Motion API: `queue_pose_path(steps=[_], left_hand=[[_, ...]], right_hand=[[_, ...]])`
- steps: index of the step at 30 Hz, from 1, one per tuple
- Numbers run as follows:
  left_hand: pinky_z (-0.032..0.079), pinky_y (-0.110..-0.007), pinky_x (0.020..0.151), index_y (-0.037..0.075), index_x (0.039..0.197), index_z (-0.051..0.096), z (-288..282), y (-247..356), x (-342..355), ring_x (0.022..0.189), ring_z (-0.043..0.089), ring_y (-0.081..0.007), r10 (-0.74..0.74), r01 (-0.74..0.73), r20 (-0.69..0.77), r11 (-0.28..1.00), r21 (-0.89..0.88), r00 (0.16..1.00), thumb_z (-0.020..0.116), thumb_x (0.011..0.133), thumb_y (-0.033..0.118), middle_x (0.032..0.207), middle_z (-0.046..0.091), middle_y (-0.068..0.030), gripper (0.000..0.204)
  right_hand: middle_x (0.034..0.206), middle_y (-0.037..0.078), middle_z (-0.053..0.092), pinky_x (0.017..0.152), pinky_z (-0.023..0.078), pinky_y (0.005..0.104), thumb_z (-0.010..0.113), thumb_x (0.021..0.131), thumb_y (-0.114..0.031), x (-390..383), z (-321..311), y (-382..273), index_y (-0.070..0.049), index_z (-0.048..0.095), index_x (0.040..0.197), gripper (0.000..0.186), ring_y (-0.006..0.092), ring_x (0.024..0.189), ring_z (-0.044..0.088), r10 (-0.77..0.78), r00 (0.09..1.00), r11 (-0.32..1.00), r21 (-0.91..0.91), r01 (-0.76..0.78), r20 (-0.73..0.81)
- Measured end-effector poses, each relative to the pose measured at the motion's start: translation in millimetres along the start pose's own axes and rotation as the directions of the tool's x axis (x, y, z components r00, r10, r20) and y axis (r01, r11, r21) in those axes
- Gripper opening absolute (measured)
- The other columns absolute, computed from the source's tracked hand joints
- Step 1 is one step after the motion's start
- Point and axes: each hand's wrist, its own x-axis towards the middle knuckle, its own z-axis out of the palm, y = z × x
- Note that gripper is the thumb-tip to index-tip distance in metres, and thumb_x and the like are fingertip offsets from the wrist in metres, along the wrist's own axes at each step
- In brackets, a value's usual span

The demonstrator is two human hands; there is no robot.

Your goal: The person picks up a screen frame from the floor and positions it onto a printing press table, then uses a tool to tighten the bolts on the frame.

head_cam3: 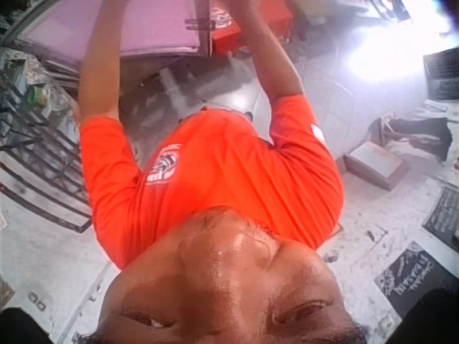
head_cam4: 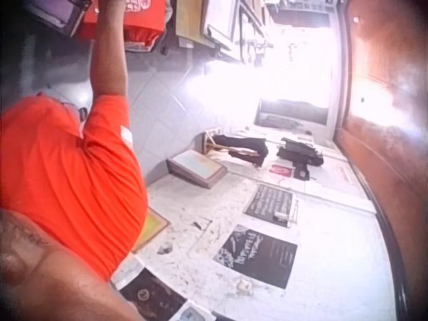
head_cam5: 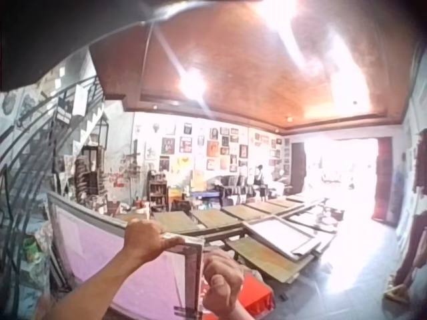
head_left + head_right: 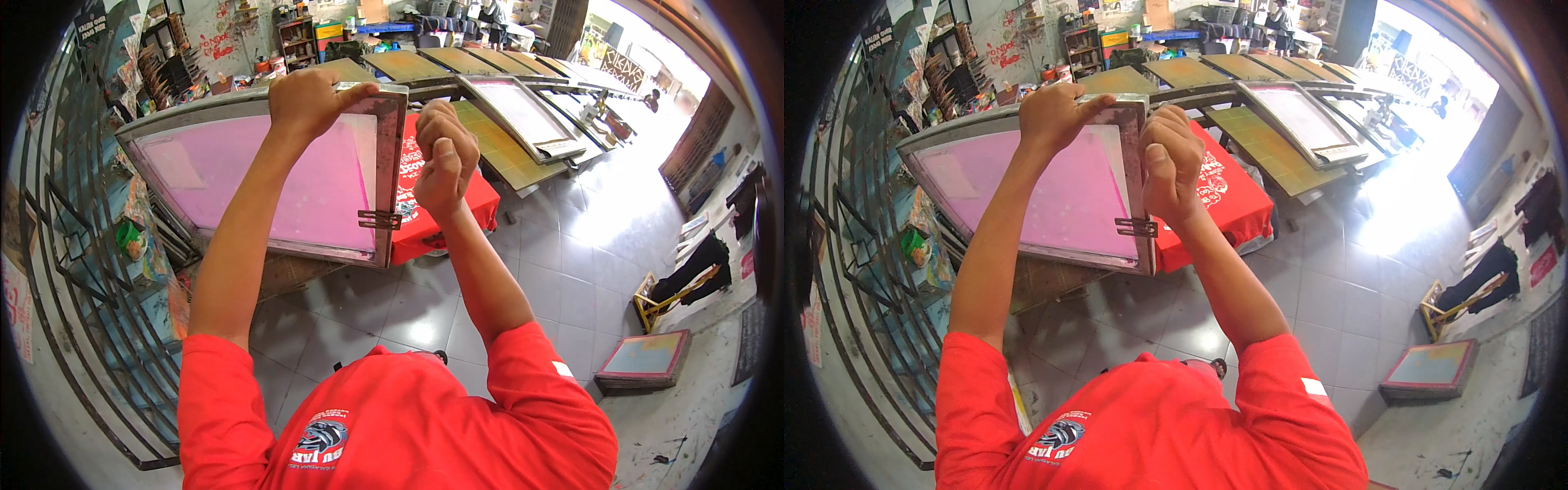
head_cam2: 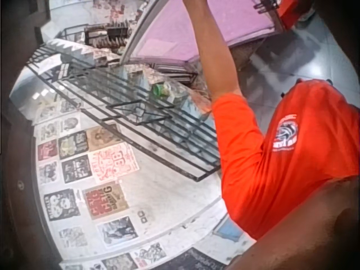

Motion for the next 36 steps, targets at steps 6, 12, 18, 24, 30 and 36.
queue_pose_path(steps=[6,12,18,24,30,36], left_hand=[[0.047,-0.044,0.055,0.008,0.065,0.066,11.0,0.9,3.1,0.06,0.064,-0.0308,-0.002,0.002,0.009,0.998,0.068,1.0,0.038,0.071,0.087,0.06,0.062,-0.0135,0.084],[0.047,-0.041,0.053,0.011,0.072,0.072,33.0,-3.4,19.3,0.059,0.064,-0.0308,0.059,-0.058,-0.031,0.998,0.022,0.998,0.038,0.07,0.088,0.06,0.062,-0.0131,0.084],[0.044,-0.045,0.053,0.007,0.062,0.061,36.9,-13.2,15.9,0.058,0.061,-0.0343,0.042,-0.036,-0.06,0.994,0.1,0.997,0.038,0.076,0.083,0.06,0.059,-0.014,0.081],[0.042,-0.045,0.052,0.006,0.059,0.057,33.8,-6.5,13.2,0.056,0.058,-0.0358,0.007,-0.005,-0.091,1.0,0.031,0.996,0.039,0.078,0.08,0.058,0.056,-0.0148,0.079],[0.047,-0.044,0.053,0.008,0.062,0.063,18.6,-32.9,-0.4,0.058,0.062,-0.0342,-0.011,0.02,-0.11,0.996,0.085,0.994,0.04,0.075,0.083,0.06,0.062,-0.0141,0.08],[0.045,-0.042,0.051,0.008,0.069,0.067,29.8,-32.4,-3.0,0.058,0.062,-0.0318,-0.012,0.018,-0.127,0.998,0.052,0.992,0.04,0.076,0.082,0.058,0.06,-0.0138,0.079]], right_hand=[[0.07,0.01,0.05,0.091,0.042,0.0449,0.039,0.093,-0.017,-24.6,-6.6,1.2,0.0,0.06,0.082,0.029,0.0258,0.069,0.05,0.091,0.995,0.988,-0.125,-0.086,0.032],[0.085,0.013,0.056,0.1,0.04,0.0512,0.052,0.065,0.003,-46.0,-26.8,24.1,-0.002,0.062,0.103,0.039,0.0287,0.085,0.057,-0.071,0.966,0.955,-0.265,0.138,0.247],[0.113,0.019,0.058,0.104,0.037,0.0367,0.039,0.083,0.002,-32.8,-34.4,-4.7,0.003,0.043,0.132,0.049,0.0247,0.108,0.058,0.535,0.833,0.844,-0.033,-0.536,0.142],[0.147,0.03,0.024,0.107,0.03,0.0442,0.039,0.089,-0.007,-26.1,-24.6,-15.1,0.004,0.025,0.143,0.057,0.0383,0.136,0.028,0.822,0.565,0.558,0.099,-0.824,0.074],[0.105,0.012,0.06,0.063,0.054,0.0263,0.049,0.086,-0.006,28.6,-14.4,-26.5,0.004,0.054,0.105,0.022,0.0135,0.08,0.063,0.938,0.029,-0.009,0.109,-0.994,0.346],[0.075,0.006,0.053,0.055,0.038,0.0308,0.05,0.096,-0.023,20.5,4.5,-7.7,-0.001,0.052,0.093,0.022,0.0142,0.061,0.047,0.985,0.119,0.135,-0.135,-0.982,0.124]])
